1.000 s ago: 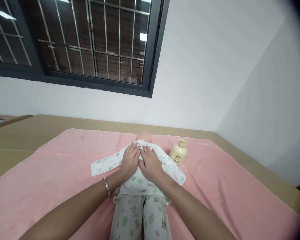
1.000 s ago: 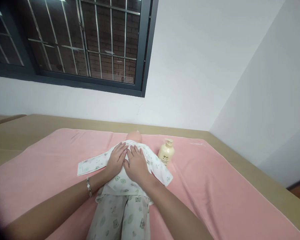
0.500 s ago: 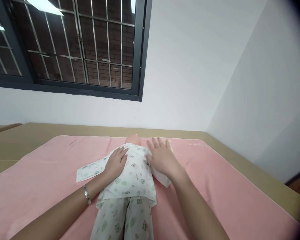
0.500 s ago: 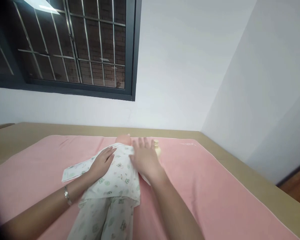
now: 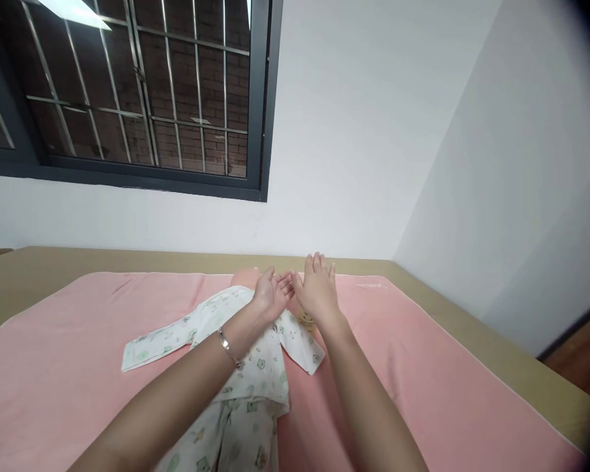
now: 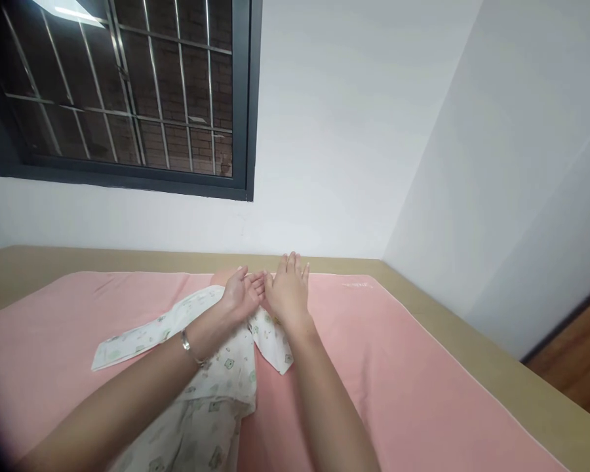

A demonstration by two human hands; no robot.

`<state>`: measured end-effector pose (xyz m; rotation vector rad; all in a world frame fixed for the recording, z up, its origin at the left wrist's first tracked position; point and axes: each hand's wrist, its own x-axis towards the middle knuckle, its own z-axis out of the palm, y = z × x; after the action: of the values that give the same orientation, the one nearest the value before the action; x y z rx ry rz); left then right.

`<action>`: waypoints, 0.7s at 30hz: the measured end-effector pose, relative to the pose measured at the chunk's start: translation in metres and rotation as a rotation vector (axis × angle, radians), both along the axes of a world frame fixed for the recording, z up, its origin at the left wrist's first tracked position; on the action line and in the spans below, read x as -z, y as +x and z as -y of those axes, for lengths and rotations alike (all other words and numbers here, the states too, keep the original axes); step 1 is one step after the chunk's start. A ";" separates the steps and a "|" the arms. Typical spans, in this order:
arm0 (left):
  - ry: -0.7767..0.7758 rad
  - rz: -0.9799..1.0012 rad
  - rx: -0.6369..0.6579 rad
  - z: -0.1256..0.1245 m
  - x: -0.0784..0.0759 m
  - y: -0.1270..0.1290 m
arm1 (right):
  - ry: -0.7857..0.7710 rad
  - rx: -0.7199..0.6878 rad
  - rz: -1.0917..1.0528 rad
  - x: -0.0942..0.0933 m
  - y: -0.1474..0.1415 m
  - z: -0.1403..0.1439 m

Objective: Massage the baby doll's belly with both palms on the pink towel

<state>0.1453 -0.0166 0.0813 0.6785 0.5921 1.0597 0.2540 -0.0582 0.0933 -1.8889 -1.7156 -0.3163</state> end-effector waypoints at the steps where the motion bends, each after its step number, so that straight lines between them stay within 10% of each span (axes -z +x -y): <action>1: -0.066 0.043 0.014 -0.003 -0.005 0.005 | 0.001 -0.001 0.002 0.003 -0.004 -0.002; 12: -0.211 0.150 0.125 -0.004 -0.003 0.009 | -0.049 0.088 0.094 0.017 -0.016 -0.008; 21: -0.291 -0.067 0.140 0.036 0.002 -0.045 | 0.005 0.066 0.147 0.022 -0.022 -0.005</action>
<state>0.1002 -0.0528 0.0791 0.4930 0.7300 0.8031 0.2324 -0.0528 0.0712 -1.9645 -1.7463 -0.4955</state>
